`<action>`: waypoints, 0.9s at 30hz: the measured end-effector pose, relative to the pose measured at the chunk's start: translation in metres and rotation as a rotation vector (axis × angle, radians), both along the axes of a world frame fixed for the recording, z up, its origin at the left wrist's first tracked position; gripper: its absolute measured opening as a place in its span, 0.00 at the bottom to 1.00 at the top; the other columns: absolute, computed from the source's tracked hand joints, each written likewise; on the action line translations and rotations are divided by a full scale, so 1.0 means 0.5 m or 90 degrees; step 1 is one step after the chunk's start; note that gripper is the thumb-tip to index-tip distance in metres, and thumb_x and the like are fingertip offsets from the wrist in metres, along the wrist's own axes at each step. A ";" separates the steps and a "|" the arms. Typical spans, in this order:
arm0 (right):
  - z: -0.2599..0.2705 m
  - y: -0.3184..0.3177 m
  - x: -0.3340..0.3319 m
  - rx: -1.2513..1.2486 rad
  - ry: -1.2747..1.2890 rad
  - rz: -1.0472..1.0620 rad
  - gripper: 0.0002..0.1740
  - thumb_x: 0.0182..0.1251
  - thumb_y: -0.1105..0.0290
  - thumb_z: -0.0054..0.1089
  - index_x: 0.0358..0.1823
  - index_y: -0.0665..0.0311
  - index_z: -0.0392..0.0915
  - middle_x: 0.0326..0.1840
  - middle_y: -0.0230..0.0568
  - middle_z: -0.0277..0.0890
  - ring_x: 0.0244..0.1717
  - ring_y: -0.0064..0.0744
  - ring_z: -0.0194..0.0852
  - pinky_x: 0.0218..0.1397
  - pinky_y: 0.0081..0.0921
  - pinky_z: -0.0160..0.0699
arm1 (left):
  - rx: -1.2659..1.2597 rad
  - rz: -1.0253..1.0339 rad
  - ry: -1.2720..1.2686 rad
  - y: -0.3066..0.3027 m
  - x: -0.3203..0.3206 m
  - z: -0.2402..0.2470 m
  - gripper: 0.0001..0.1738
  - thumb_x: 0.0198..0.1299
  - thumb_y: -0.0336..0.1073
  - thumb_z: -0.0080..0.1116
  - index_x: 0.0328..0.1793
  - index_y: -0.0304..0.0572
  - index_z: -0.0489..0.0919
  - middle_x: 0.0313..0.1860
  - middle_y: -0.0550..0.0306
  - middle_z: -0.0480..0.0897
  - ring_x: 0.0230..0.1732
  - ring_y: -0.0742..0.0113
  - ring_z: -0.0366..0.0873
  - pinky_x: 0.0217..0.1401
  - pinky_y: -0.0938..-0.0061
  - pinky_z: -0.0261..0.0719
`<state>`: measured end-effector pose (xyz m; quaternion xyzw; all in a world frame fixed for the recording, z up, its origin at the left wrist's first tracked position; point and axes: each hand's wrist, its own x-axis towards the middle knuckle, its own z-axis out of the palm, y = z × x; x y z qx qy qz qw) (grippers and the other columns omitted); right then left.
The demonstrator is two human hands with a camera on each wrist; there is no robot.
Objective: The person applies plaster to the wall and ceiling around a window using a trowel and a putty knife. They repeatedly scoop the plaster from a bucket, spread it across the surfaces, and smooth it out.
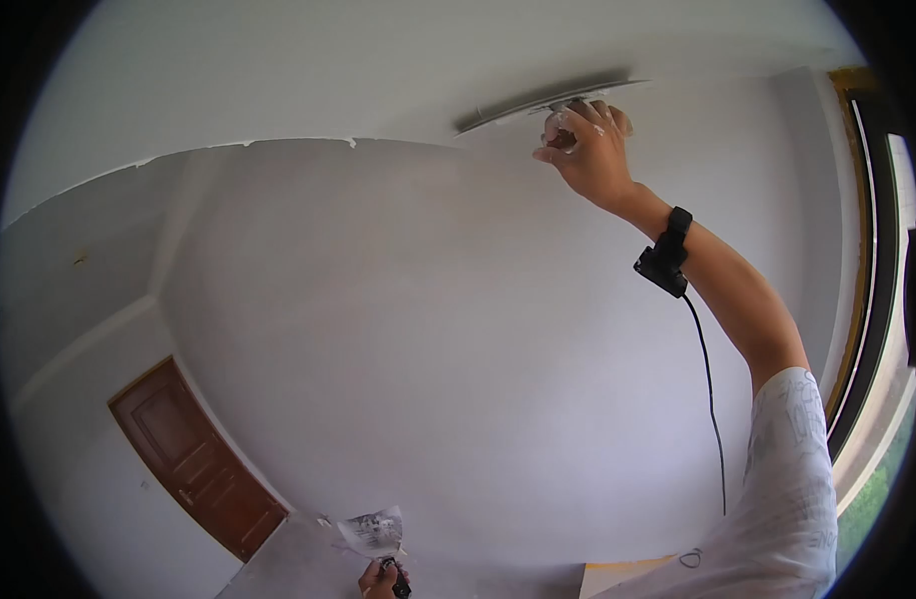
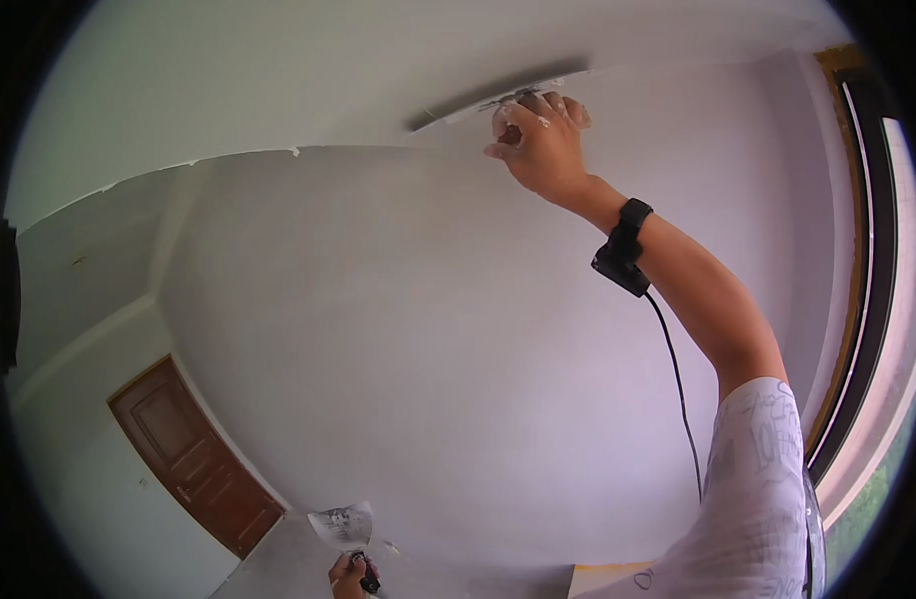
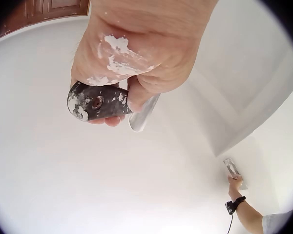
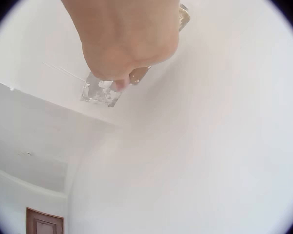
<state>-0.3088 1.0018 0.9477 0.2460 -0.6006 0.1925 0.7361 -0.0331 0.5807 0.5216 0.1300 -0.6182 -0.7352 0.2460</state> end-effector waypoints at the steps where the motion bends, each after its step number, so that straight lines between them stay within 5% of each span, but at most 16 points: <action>1: -0.004 -0.002 0.027 -0.006 -0.009 -0.007 0.14 0.48 0.67 0.76 0.29 0.57 0.76 0.30 0.27 0.78 0.47 0.36 0.66 0.62 0.39 0.52 | -0.006 -0.007 -0.009 0.000 -0.022 0.008 0.07 0.70 0.33 0.55 0.37 0.45 0.78 0.22 0.69 0.72 0.20 0.80 0.63 0.22 0.82 0.59; 5: 0.008 -0.043 0.138 0.034 -0.011 0.136 0.13 0.51 0.67 0.75 0.31 0.55 0.75 0.26 0.27 0.78 0.43 0.36 0.68 0.57 0.39 0.55 | -0.045 -0.036 0.024 -0.046 -0.117 0.018 0.06 0.70 0.34 0.55 0.37 0.45 0.78 0.22 0.68 0.72 0.20 0.80 0.64 0.22 0.81 0.59; 7: 0.027 -0.055 0.183 0.038 -0.016 0.266 0.15 0.52 0.67 0.75 0.32 0.56 0.73 0.26 0.27 0.78 0.43 0.35 0.68 0.57 0.38 0.55 | 0.025 -0.113 0.041 -0.086 -0.217 0.011 0.08 0.65 0.26 0.56 0.48 0.29 0.76 0.37 0.52 0.81 0.34 0.67 0.80 0.38 0.74 0.81; 9: 0.018 -0.067 0.179 0.043 -0.032 0.403 0.16 0.52 0.67 0.75 0.32 0.57 0.72 0.25 0.27 0.78 0.43 0.34 0.68 0.57 0.37 0.56 | 0.003 -0.138 0.033 -0.070 -0.275 0.035 0.09 0.65 0.26 0.57 0.49 0.29 0.77 0.37 0.53 0.82 0.34 0.68 0.80 0.39 0.74 0.81; 11: -0.005 -0.054 0.150 0.040 0.040 0.261 0.18 0.51 0.67 0.76 0.32 0.58 0.70 0.24 0.27 0.78 0.43 0.33 0.69 0.57 0.36 0.57 | -0.010 -0.162 0.019 -0.030 -0.300 0.059 0.10 0.65 0.26 0.58 0.50 0.29 0.77 0.38 0.53 0.82 0.35 0.69 0.80 0.41 0.74 0.80; 12: 0.009 -0.062 0.162 0.057 -0.034 0.165 0.21 0.47 0.71 0.80 0.35 0.60 0.72 0.32 0.32 0.76 0.39 0.28 0.77 0.59 0.30 0.63 | 0.001 -0.186 -0.007 -0.017 -0.225 0.101 0.11 0.65 0.27 0.58 0.51 0.29 0.77 0.38 0.53 0.82 0.35 0.69 0.80 0.41 0.74 0.80; 14: 0.037 -0.097 0.167 0.083 -0.120 0.030 0.19 0.49 0.67 0.78 0.36 0.59 0.73 0.33 0.32 0.76 0.46 0.34 0.73 0.62 0.37 0.58 | 0.014 -0.254 0.012 -0.010 -0.174 0.140 0.12 0.65 0.27 0.58 0.53 0.30 0.78 0.40 0.53 0.83 0.36 0.69 0.80 0.42 0.75 0.80; 18: 0.081 -0.152 -0.037 0.074 -0.107 -0.030 0.17 0.49 0.63 0.76 0.35 0.56 0.75 0.37 0.33 0.77 0.49 0.41 0.69 0.56 0.43 0.58 | 0.020 -0.258 -0.027 0.001 -0.153 0.165 0.11 0.66 0.27 0.57 0.52 0.30 0.78 0.39 0.54 0.83 0.36 0.69 0.80 0.42 0.74 0.80; 19: 0.061 -0.160 -0.028 0.052 -0.158 -0.056 0.16 0.50 0.62 0.75 0.35 0.56 0.76 0.37 0.34 0.77 0.50 0.42 0.69 0.56 0.44 0.58 | 0.026 -0.263 -0.074 -0.018 -0.054 0.172 0.11 0.66 0.27 0.57 0.52 0.30 0.78 0.39 0.54 0.83 0.36 0.69 0.80 0.42 0.74 0.80; 23: 0.051 -0.161 -0.245 0.037 -0.180 -0.083 0.16 0.51 0.62 0.74 0.36 0.56 0.77 0.39 0.37 0.78 0.51 0.44 0.69 0.56 0.45 0.58 | 0.048 -0.169 -0.063 -0.003 -0.110 0.092 0.09 0.64 0.27 0.58 0.48 0.31 0.78 0.36 0.52 0.82 0.32 0.66 0.80 0.38 0.73 0.80; 25: 0.052 -0.148 -0.332 0.005 -0.167 -0.116 0.16 0.49 0.62 0.76 0.37 0.57 0.79 0.41 0.38 0.79 0.53 0.44 0.69 0.60 0.45 0.58 | 0.055 -0.073 -0.106 0.037 -0.105 0.097 0.06 0.70 0.34 0.56 0.39 0.44 0.78 0.23 0.68 0.72 0.20 0.80 0.64 0.22 0.81 0.60; 27: 0.053 -0.125 -0.339 0.018 -0.205 -0.115 0.15 0.50 0.63 0.75 0.36 0.57 0.79 0.42 0.38 0.78 0.54 0.46 0.69 0.60 0.46 0.57 | 0.079 -0.028 -0.130 0.024 -0.041 0.077 0.05 0.70 0.35 0.56 0.40 0.43 0.79 0.23 0.68 0.73 0.20 0.80 0.65 0.21 0.82 0.60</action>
